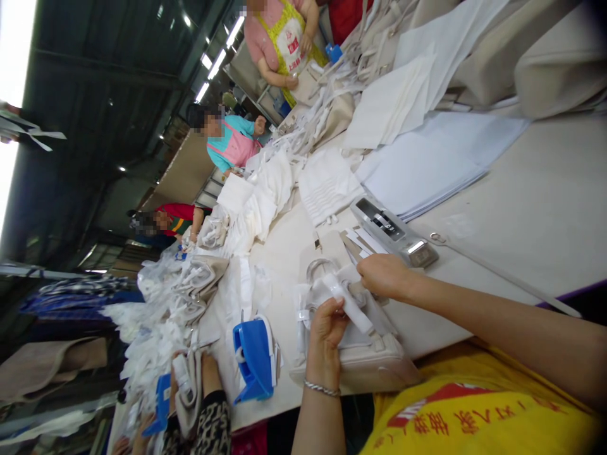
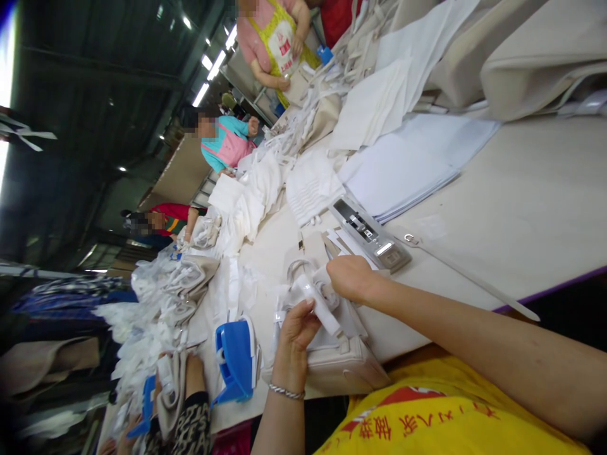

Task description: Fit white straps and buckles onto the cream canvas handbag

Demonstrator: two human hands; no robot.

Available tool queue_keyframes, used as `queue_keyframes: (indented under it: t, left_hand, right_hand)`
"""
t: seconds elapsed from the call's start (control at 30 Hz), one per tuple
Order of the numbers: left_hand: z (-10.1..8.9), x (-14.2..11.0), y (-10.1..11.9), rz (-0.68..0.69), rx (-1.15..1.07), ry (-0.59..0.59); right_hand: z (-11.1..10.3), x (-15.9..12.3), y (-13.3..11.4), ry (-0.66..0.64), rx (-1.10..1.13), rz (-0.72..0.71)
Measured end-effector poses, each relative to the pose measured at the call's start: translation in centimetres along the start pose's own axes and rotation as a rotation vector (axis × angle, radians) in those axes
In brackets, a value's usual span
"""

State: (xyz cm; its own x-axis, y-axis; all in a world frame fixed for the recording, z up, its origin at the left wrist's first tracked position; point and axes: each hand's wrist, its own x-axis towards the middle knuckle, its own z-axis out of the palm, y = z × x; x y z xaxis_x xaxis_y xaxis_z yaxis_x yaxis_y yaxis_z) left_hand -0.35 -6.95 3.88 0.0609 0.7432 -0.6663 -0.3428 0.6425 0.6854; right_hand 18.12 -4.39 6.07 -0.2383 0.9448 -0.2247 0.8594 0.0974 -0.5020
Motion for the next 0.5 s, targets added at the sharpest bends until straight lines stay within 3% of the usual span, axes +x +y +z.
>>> queue_keyframes:
  t: [0.2,0.3,0.5]
  left_hand:
    - [-0.3,0.2,-0.2,0.012,0.062,-0.009]
    - [-0.2,0.1,-0.3,0.026,0.089,-0.013]
    - [1.3,-1.5,0.4,0.023,0.217,0.12]
  right_hand:
    - [-0.8,0.8,-1.6,-0.106,0.114,-0.03]
    - [0.3,1.7,-1.9,-0.135,0.195,-0.014]
    - [2.9,2.8,-2.1,-0.165,0.282,-0.109]
